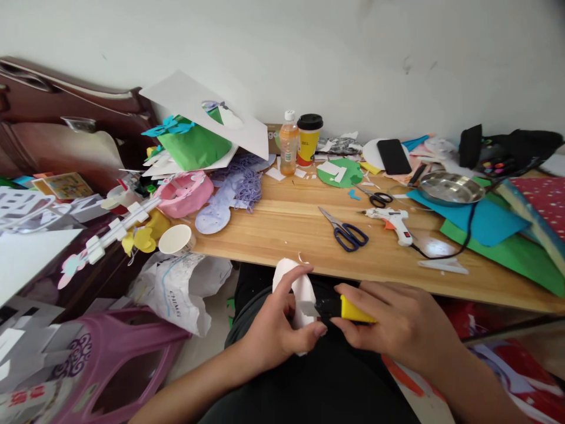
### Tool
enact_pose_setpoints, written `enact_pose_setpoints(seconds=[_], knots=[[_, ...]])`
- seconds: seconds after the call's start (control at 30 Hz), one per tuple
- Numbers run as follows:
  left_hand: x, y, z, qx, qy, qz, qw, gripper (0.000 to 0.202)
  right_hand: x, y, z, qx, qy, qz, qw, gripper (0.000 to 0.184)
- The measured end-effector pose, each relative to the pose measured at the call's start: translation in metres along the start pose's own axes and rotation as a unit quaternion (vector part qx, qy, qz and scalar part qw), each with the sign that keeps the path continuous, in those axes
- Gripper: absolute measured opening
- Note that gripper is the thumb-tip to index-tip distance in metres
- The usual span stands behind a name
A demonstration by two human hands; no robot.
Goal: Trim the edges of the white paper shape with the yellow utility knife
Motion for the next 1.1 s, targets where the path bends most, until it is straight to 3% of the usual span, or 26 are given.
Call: enact_pose_setpoints(seconds=[0.47, 0.9, 1.1], knots=[[-0.005, -0.005, 0.002, -0.057, -0.01, -0.008, 0.998, 0.079, 0.004, 0.002, 0.002, 0.009, 0.008, 0.0, 1.0, 0.024], [-0.004, -0.01, 0.001, -0.04, -0.035, -0.015, 0.998, 0.076, 0.006, 0.004, -0.006, -0.012, 0.014, -0.019, 1.0, 0.024], [-0.003, -0.012, 0.003, -0.005, -0.017, -0.02, 1.0, 0.078, 0.006, 0.011, -0.007, -0.012, 0.013, -0.039, 0.999, 0.019]])
Point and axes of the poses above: each hand's wrist, its own x-axis away from the middle knuckle, its own z-axis out of the back of the hand, y = z × x, the point moved 1 cm from there along -x, towards the middle knuckle, and after that the axes turned 2 degrees about -x, right-handed, at the moved point
